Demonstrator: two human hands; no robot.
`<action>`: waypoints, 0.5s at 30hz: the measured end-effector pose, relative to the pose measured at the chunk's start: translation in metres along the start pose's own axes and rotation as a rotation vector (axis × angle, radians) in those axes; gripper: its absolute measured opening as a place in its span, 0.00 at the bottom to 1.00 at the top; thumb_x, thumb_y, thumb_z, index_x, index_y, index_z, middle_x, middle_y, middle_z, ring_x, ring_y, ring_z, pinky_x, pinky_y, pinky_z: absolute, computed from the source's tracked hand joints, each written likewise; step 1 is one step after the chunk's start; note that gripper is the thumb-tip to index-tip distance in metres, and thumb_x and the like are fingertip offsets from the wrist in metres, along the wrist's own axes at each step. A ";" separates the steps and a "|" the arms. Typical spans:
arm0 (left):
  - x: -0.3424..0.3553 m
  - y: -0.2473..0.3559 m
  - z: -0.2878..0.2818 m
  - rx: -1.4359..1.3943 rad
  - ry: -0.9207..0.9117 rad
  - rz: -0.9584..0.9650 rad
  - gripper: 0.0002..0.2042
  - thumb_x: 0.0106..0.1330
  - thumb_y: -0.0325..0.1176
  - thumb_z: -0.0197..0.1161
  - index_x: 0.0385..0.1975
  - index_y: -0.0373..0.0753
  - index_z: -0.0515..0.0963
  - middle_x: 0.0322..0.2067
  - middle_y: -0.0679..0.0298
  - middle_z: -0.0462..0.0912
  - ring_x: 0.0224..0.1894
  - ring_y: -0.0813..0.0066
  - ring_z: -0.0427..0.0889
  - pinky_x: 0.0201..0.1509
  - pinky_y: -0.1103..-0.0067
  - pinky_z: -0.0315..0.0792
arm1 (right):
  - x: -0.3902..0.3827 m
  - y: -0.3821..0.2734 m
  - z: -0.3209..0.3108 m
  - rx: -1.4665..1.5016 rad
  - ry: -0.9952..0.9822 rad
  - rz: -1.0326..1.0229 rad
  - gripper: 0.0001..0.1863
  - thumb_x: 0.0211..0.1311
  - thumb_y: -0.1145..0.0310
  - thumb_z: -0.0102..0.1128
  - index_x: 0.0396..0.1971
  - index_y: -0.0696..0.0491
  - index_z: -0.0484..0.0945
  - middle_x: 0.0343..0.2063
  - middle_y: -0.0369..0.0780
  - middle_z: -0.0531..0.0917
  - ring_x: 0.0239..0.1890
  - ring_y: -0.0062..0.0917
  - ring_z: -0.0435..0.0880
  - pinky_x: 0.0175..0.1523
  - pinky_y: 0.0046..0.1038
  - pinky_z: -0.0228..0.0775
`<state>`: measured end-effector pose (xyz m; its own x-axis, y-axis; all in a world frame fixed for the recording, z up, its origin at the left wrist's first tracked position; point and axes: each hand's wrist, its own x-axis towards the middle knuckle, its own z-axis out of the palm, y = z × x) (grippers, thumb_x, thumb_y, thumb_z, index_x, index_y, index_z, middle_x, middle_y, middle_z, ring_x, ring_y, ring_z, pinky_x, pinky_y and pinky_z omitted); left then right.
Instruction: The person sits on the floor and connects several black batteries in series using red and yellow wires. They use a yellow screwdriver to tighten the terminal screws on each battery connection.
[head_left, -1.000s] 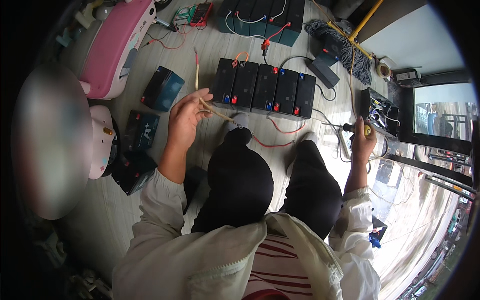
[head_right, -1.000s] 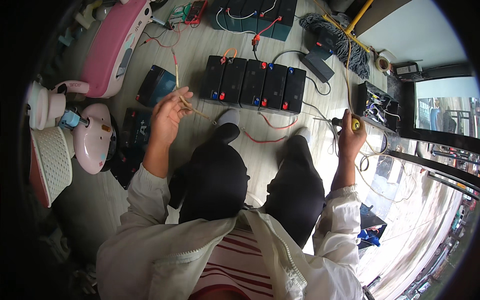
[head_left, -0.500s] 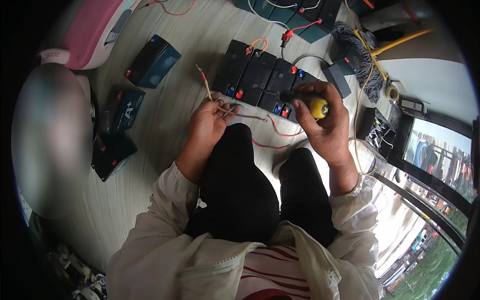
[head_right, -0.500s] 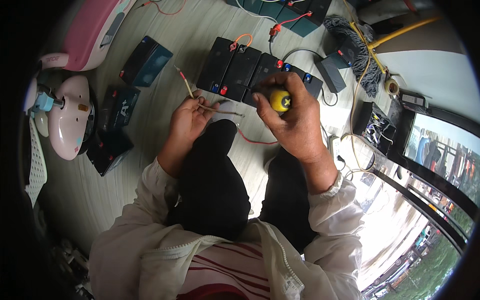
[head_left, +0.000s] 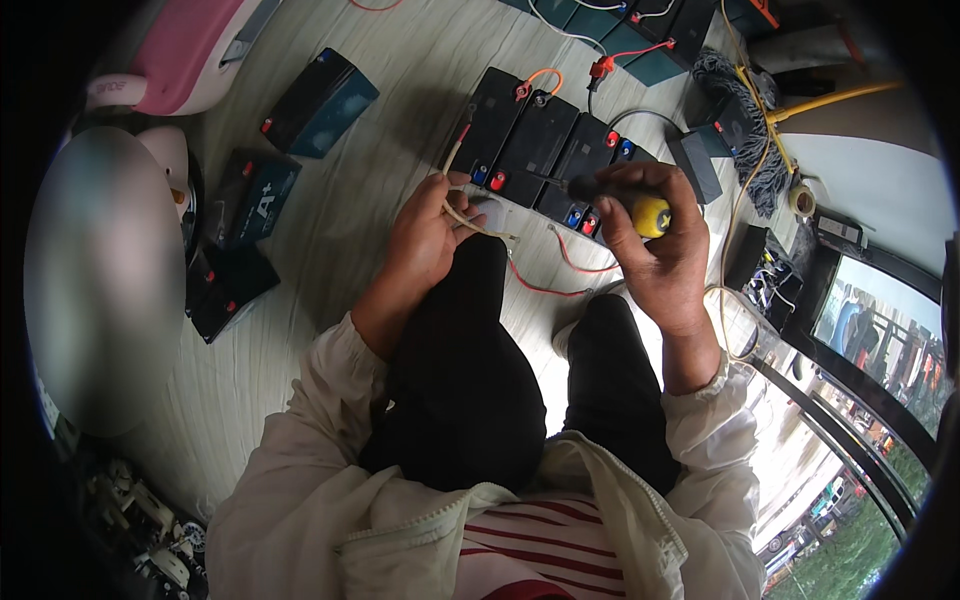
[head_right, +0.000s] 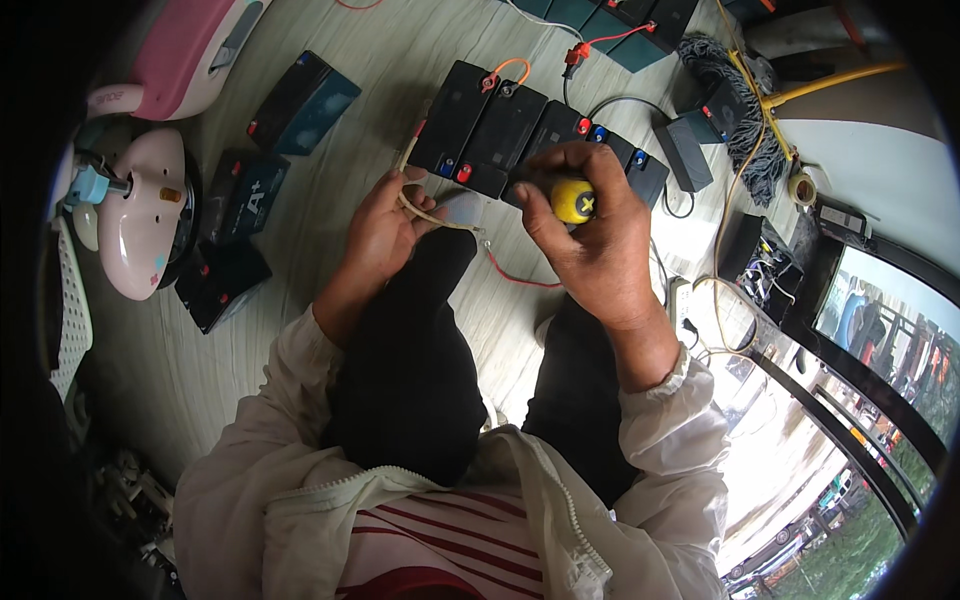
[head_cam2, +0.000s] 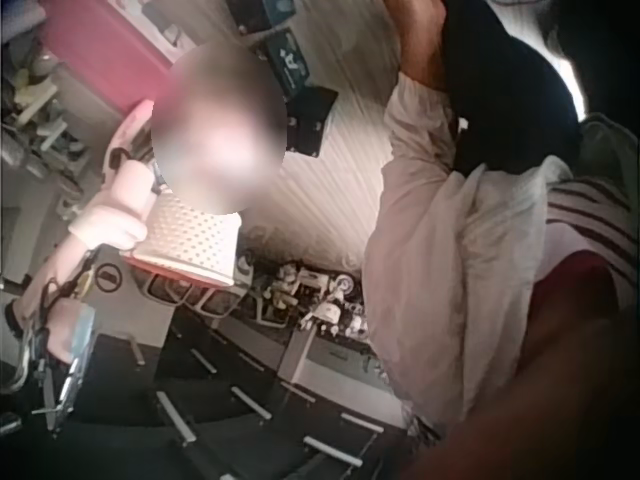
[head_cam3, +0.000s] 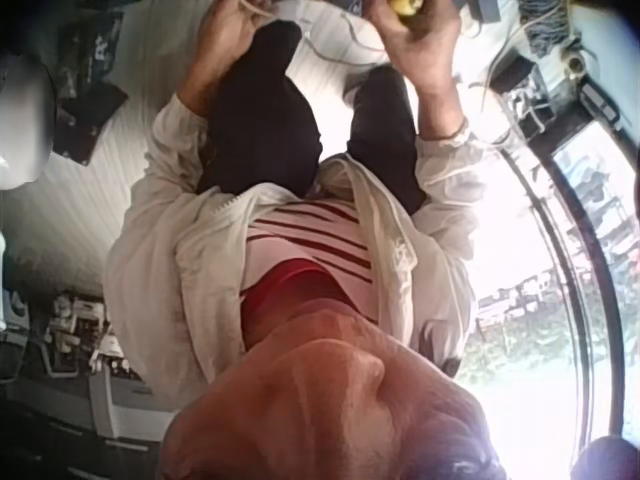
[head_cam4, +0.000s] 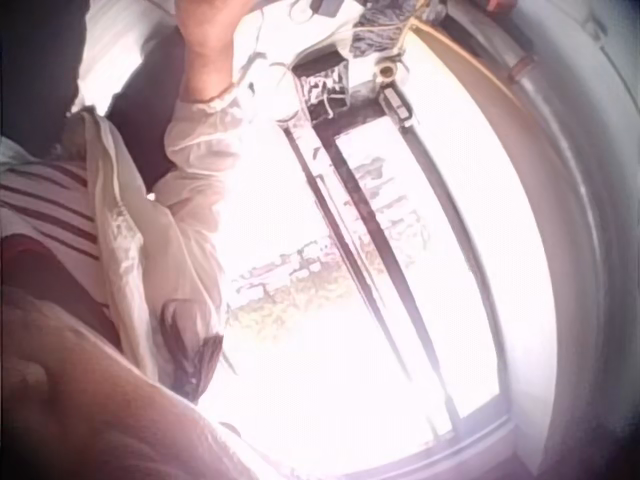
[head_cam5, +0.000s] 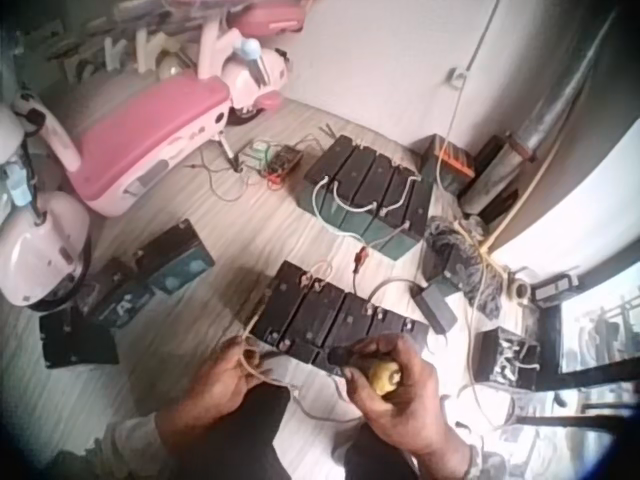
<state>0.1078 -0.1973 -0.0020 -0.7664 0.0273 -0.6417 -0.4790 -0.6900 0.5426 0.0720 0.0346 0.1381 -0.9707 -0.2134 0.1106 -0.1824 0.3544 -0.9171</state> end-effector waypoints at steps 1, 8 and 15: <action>0.000 0.000 0.000 0.019 0.005 0.005 0.16 0.79 0.43 0.49 0.51 0.37 0.74 0.32 0.67 0.72 0.39 0.72 0.75 0.57 0.62 0.77 | -0.001 -0.001 0.000 0.000 -0.002 0.003 0.15 0.62 0.76 0.70 0.44 0.57 0.74 0.37 0.38 0.85 0.39 0.19 0.84 0.46 0.23 0.76; -0.002 -0.002 -0.004 0.055 -0.053 0.003 0.14 0.78 0.43 0.53 0.48 0.39 0.78 0.35 0.68 0.76 0.43 0.73 0.79 0.54 0.70 0.75 | -0.004 -0.008 0.004 0.013 -0.072 0.047 0.14 0.63 0.76 0.68 0.45 0.57 0.74 0.43 0.40 0.84 0.44 0.20 0.83 0.50 0.23 0.75; -0.002 0.001 -0.003 0.089 -0.051 0.006 0.14 0.78 0.41 0.52 0.48 0.38 0.78 0.33 0.69 0.77 0.42 0.74 0.80 0.53 0.72 0.75 | -0.003 -0.005 0.007 0.019 -0.090 0.078 0.13 0.64 0.76 0.67 0.46 0.57 0.75 0.45 0.39 0.84 0.45 0.19 0.83 0.51 0.22 0.74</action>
<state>0.1098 -0.1996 -0.0021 -0.7891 0.0619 -0.6111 -0.5086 -0.6237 0.5936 0.0768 0.0270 0.1395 -0.9635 -0.2677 0.0048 -0.1034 0.3556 -0.9289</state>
